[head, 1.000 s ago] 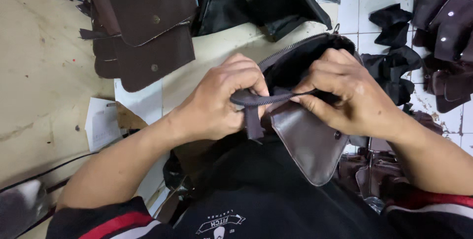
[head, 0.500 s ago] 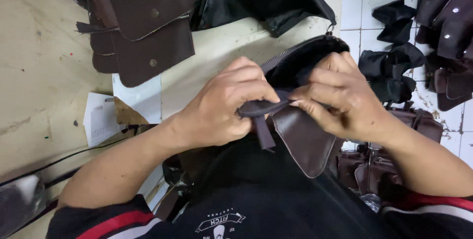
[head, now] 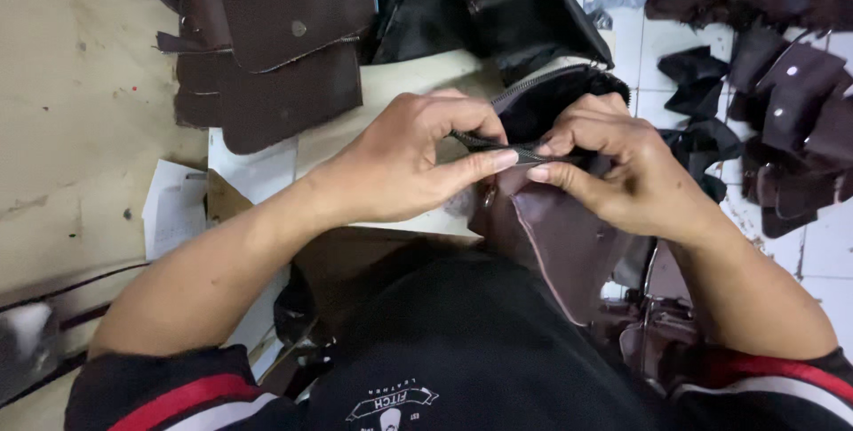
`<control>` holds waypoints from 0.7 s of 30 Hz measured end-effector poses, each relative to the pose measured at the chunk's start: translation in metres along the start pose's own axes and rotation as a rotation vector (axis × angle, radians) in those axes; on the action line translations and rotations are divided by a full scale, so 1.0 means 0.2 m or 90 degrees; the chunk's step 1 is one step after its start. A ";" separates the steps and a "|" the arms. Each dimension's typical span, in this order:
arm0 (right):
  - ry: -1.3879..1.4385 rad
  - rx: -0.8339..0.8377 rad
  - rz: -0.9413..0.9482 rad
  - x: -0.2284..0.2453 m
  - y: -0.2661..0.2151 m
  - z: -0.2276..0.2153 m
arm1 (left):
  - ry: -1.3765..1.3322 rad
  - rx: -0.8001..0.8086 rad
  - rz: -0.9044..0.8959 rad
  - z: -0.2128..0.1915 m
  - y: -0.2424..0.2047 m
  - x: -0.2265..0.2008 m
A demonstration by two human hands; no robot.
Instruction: The person aligns and presses a zipper into the seam of a brown leather pouch, then repeatedly opens and closes the zipper to test its function. The person also adjusts the interior lining and edges of the pouch while handling it on a workbench.
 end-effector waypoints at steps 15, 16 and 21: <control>0.013 0.000 -0.011 0.04 0.02 -0.03 | 0.011 -0.044 0.066 0.05 0.02 0.02; 0.015 -0.001 -0.012 0.03 0.01 -0.02 | 0.012 -0.043 0.065 0.07 0.01 0.04; -0.146 -0.135 -0.228 0.02 -0.05 0.04 | 0.094 -0.038 0.149 0.08 -0.06 0.00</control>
Point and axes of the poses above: each hand's wrist, its own y-axis towards the middle knuckle, its own z-axis out of the palm, x = y × z, the point moved 3 cm from there along y, towards the middle knuckle, and after that the axes turned 6 degrees about z, right-handed, at the moved point
